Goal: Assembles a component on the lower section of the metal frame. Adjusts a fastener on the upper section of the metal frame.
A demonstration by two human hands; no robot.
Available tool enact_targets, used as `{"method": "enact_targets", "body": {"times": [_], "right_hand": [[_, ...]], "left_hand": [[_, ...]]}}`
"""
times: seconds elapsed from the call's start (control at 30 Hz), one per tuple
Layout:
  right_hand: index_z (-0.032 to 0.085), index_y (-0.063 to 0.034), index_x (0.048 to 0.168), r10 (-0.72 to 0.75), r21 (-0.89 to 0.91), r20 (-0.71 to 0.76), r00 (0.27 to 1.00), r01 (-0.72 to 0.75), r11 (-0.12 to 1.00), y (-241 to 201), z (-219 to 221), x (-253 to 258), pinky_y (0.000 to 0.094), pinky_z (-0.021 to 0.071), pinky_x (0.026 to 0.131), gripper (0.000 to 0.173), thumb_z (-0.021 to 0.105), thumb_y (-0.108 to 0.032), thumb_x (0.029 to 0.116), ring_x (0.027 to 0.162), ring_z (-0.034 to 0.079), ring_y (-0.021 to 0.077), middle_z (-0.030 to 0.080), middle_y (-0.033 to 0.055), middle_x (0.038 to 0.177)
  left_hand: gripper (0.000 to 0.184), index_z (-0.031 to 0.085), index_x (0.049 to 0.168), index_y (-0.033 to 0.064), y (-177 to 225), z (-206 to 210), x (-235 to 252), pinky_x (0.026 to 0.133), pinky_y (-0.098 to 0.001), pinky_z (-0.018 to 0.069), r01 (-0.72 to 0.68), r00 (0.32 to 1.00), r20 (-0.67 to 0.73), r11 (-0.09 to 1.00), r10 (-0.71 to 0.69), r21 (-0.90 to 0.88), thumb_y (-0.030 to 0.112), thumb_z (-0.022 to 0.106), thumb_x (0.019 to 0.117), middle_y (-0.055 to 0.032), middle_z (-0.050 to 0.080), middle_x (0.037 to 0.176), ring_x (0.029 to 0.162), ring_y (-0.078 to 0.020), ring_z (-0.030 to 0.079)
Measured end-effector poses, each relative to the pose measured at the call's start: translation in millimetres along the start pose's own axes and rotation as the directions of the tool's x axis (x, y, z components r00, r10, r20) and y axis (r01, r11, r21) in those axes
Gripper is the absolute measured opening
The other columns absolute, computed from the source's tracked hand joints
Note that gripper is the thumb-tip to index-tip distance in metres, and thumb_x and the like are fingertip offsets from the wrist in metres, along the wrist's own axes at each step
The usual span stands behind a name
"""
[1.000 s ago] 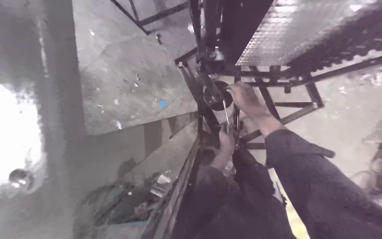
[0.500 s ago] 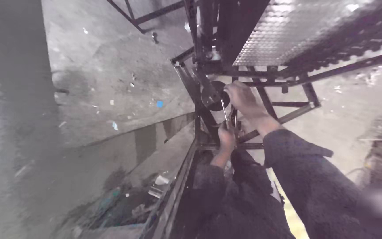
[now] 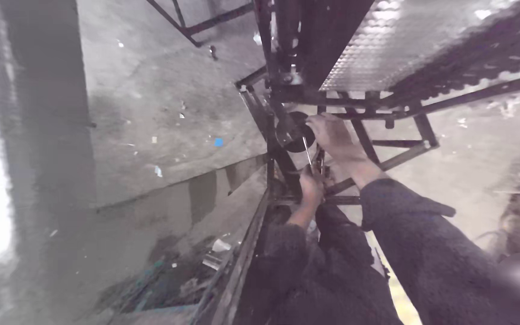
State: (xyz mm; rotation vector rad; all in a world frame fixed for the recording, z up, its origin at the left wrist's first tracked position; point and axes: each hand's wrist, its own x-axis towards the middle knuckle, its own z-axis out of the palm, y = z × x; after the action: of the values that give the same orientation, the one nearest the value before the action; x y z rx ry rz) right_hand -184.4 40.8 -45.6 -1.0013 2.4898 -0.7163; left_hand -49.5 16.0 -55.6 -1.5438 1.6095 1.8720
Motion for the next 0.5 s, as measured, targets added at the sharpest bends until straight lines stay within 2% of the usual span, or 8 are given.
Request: {"method": "enact_targets", "body": {"times": [0.07, 0.17, 0.23, 0.3, 0.4, 0.5], "right_hand": [[0.07, -0.0102, 0.122, -0.001, -0.015, 0.035, 0.999, 0.001, 1.0, 2, -5, 6, 0.0522, 0.0547, 0.095, 0.026, 0.053, -0.024, 0.108, 0.107, 0.069, 0.0354, 0.071, 0.0153, 0.113], [0.072, -0.013, 0.123, 0.043, -0.056, 0.074, 0.996, -0.039, 0.998, 1, -7, 22, 0.0535, 0.0556, 0.092, 0.031, 0.047, -0.028, 0.1095, 0.108, 0.071, 0.0327, 0.074, 0.0113, 0.116], [0.072, -0.0101, 0.121, 0.038, -0.022, 0.008, 0.999, -0.038, 0.999, 1, -9, 20, 0.0522, 0.0553, 0.094, 0.031, 0.049, -0.026, 0.1089, 0.11, 0.07, 0.0316, 0.074, 0.0116, 0.118], [0.069, -0.0048, 0.124, 0.05, 0.067, -0.053, 0.997, -0.046, 0.997, -2, -10, 11, 0.0496, 0.0539, 0.099, 0.031, 0.047, -0.022, 0.1093, 0.113, 0.069, 0.0308, 0.072, 0.0146, 0.121], [0.068, -0.0037, 0.122, 0.111, 0.177, -0.228, 0.967, -0.07, 0.982, -6, -1, -6, 0.0449, 0.0587, 0.089, 0.027, 0.049, -0.016, 0.1083, 0.1, 0.073, 0.0274, 0.073, 0.015, 0.113], [0.067, -0.0042, 0.122, 0.145, 0.218, -0.368, 0.919, -0.067, 0.974, -5, 3, -16, 0.0441, 0.0594, 0.087, 0.027, 0.046, -0.013, 0.1083, 0.099, 0.072, 0.0255, 0.073, 0.014, 0.114]], "left_hand": [[0.034, 0.061, 0.12, -0.0041, 2, 1, 0, 0.063, -0.0313, 0.0541, 0.007, 1.0, -0.008, 1.0, -0.007, 0.022, 0.024, 0.043, 0.1117, -0.0102, 0.061, 0.082, 0.064, -0.0141, 0.059], [0.035, 0.06, 0.12, -0.0044, -1, 3, 2, 0.054, -0.0289, 0.0536, 0.023, 1.0, -0.017, 0.998, -0.024, -0.054, 0.025, 0.043, 0.1119, -0.0068, 0.056, 0.073, 0.055, -0.0118, 0.056], [0.036, 0.059, 0.12, -0.0042, -2, 3, 3, 0.053, -0.0302, 0.0547, 0.024, 1.0, -0.01, 0.999, -0.024, -0.049, 0.027, 0.042, 0.1122, -0.0071, 0.057, 0.071, 0.054, -0.0131, 0.057], [0.037, 0.059, 0.123, -0.0036, -4, 3, 2, 0.056, -0.0313, 0.0552, 0.016, 1.0, -0.007, 1.0, -0.016, -0.015, 0.027, 0.041, 0.1122, -0.0075, 0.059, 0.075, 0.057, -0.0137, 0.058], [0.035, 0.061, 0.124, -0.0031, -6, 2, 1, 0.064, -0.0336, 0.0563, -0.005, 1.0, -0.01, 1.0, 0.005, 0.01, 0.024, 0.043, 0.1117, -0.0103, 0.063, 0.084, 0.065, -0.0149, 0.061], [0.036, 0.063, 0.12, -0.0032, -5, 3, 5, 0.062, -0.0325, 0.0549, -0.026, 0.999, -0.022, 0.999, 0.027, 0.022, 0.025, 0.043, 0.1117, -0.0082, 0.061, 0.079, 0.062, -0.0136, 0.058]]}}
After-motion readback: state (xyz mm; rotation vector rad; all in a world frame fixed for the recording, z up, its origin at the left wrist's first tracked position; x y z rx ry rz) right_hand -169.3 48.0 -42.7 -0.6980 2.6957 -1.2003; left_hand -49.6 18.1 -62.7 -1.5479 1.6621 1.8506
